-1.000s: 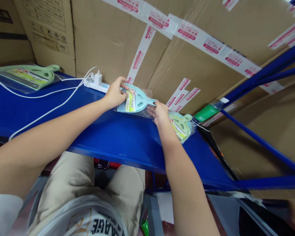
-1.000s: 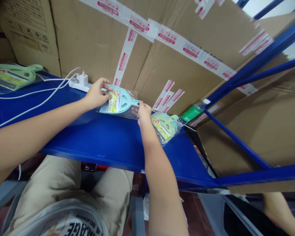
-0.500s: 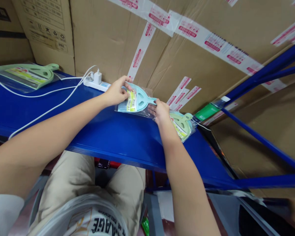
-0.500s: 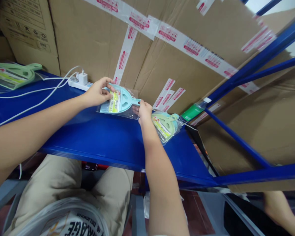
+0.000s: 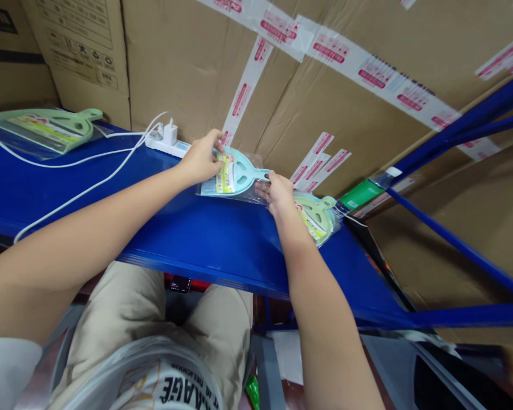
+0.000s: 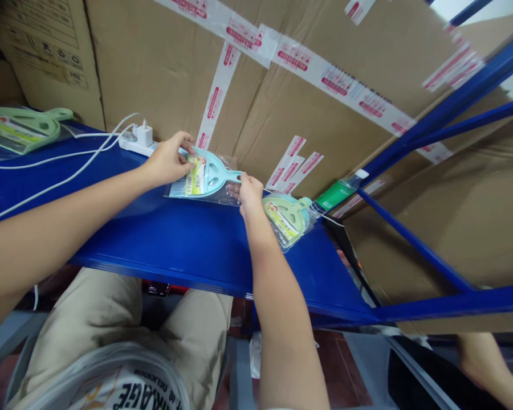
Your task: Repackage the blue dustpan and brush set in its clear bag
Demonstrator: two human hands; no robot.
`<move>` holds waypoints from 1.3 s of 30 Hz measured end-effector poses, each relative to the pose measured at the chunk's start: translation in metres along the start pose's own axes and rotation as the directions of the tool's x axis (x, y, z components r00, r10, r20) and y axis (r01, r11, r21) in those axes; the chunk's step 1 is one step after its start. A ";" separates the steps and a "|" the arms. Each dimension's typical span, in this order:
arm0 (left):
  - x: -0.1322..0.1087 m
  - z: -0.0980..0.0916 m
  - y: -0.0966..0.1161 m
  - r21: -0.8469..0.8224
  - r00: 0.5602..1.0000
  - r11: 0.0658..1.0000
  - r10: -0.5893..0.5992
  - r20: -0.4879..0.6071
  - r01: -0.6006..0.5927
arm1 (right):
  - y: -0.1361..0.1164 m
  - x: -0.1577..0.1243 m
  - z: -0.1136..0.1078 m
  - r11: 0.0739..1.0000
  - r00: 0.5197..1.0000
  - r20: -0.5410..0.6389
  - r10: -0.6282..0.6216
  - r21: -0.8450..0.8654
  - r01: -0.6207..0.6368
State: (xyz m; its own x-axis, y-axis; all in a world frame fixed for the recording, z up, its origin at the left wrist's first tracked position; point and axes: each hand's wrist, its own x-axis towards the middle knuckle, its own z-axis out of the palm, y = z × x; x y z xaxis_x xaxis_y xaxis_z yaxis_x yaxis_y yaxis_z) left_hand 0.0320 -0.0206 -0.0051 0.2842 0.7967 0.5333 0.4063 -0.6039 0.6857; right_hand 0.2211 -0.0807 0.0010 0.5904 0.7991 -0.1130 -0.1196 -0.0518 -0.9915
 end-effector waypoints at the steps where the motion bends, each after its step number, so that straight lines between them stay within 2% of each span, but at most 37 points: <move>1: 0.000 0.000 -0.001 0.004 1.000 1.000 -0.001 -0.001 0.001 | 0.000 -0.001 0.000 1.000 1.000 0.009 0.001 0.002 -0.001; 12: 0.001 0.002 -0.005 -0.105 0.998 0.993 0.063 0.009 -0.062 | 0.005 0.006 0.000 1.000 1.000 0.027 -0.011 0.026 0.010; 19: 0.002 -0.001 0.000 -0.132 0.992 0.989 0.077 0.099 -0.064 | 0.001 0.004 -0.001 0.999 0.999 0.036 -0.018 0.033 0.017; 31: 0.001 -0.005 0.004 -0.188 0.978 0.977 0.128 0.163 -0.097 | 0.000 0.004 -0.002 0.999 1.000 0.020 -0.005 0.054 0.003; 39: 0.004 -0.003 -0.003 -0.138 0.993 0.987 0.091 0.073 -0.081 | 0.003 0.006 -0.002 0.999 0.997 0.072 -0.024 0.037 0.022</move>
State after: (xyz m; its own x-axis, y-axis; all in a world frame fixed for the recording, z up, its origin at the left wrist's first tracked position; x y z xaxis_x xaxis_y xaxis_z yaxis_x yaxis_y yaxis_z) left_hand 0.0290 -0.0157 -0.0032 0.3832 0.7377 0.5558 0.2583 -0.6633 0.7023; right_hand 0.2261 -0.0771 -0.0024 0.5342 0.8412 -0.0839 -0.1362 -0.0123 -0.9906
